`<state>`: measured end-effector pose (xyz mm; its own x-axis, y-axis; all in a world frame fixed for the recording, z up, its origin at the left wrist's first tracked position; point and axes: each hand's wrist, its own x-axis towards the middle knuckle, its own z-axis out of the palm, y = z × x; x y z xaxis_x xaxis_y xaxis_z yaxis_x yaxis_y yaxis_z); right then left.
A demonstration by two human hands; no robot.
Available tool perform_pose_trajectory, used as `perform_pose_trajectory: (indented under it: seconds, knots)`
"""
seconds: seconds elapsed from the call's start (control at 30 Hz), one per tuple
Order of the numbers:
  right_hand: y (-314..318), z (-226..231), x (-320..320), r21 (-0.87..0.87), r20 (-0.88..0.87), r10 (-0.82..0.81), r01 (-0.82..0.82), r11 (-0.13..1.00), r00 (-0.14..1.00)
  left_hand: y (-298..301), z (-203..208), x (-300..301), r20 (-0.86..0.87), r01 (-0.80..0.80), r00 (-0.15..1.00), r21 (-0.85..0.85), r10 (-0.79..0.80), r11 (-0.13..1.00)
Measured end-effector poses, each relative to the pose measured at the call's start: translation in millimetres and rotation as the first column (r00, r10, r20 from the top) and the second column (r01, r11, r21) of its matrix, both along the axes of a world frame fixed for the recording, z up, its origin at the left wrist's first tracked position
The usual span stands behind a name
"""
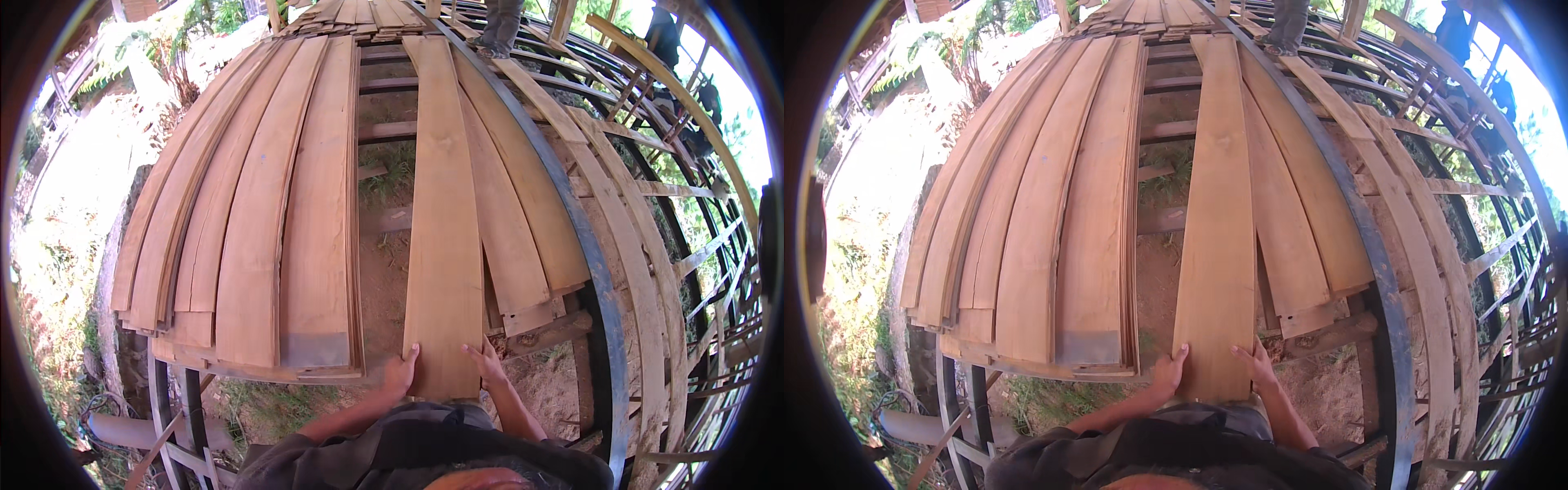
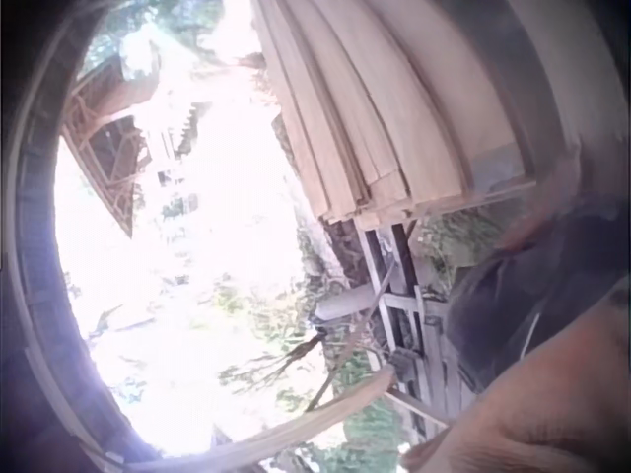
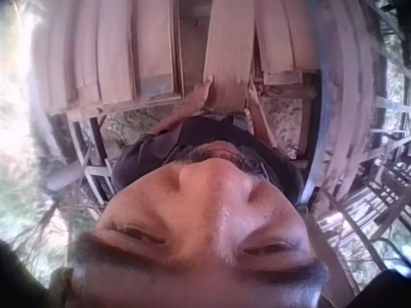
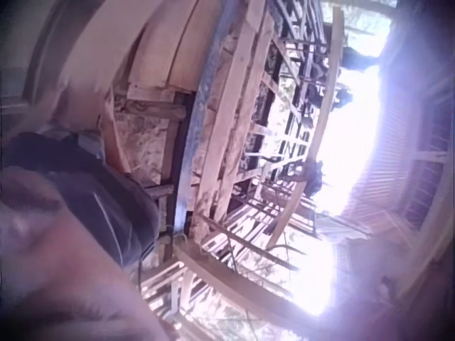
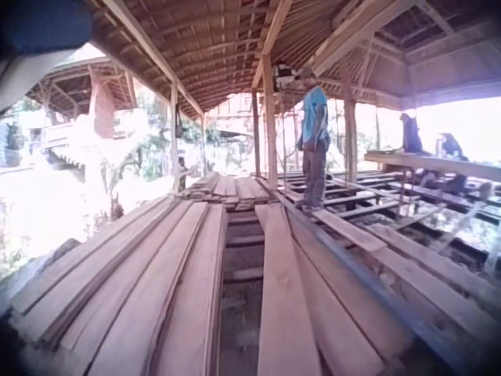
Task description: The person moves and aligns long wooden planks on a structural frame, shifting them by hand and sliding them into position alongside others.
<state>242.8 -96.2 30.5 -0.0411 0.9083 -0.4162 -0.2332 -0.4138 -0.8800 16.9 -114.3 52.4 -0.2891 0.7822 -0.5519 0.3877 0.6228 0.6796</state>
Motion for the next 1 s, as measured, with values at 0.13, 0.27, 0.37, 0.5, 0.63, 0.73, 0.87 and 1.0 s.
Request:
perform_pose_trajectory:
  seconds: [0.13,0.27,0.37,0.5,0.63,0.73,0.87,1.0]
  knots:
    - [-16.8,24.7,-0.8,0.150,0.294,0.022,-0.069,0.986,0.955,-24.9,-62.0,14.9,0.300,-0.143,0.949,0.123,0.101,0.982]
    - [-32.4,87.2,-15.9,0.122,0.707,-0.002,-0.119,0.985,0.707,-42.7,-68.7,45.1,0.391,-0.123,0.909,-0.081,0.145,0.989]
    - [-34.9,105.3,-30.4,0.090,0.891,0.014,-0.206,0.974,0.454,-73.7,-148.4,64.8,0.205,-0.002,0.978,0.189,-0.037,0.982]
    - [-49.9,74.4,-24.8,0.024,0.953,0.029,-0.170,0.985,0.302,-83.1,-69.1,52.1,0.088,0.065,0.993,0.178,-0.081,0.982]
    - [-52.8,78.3,-54.9,-0.036,0.940,0.082,-0.141,0.989,0.333,-64.3,-60.1,31.2,0.258,0.012,0.959,0.376,-0.117,0.926]
    - [-58.1,71.2,-71.0,0.009,0.928,0.045,-0.144,0.990,0.369,-4.2,-3.7,39.5,0.225,-0.005,0.966,0.502,-0.125,0.865]
    - [-61.8,64.5,-76.0,0.121,0.906,-0.018,-0.218,0.968,0.423,56.7,31.2,69.7,0.074,0.125,0.980,0.508,-0.187,0.852]
    - [-65.8,73.8,-74.8,0.225,0.895,-0.118,-0.207,0.952,0.430,60.0,53.3,95.1,-0.066,0.204,0.979,0.383,-0.193,0.901]
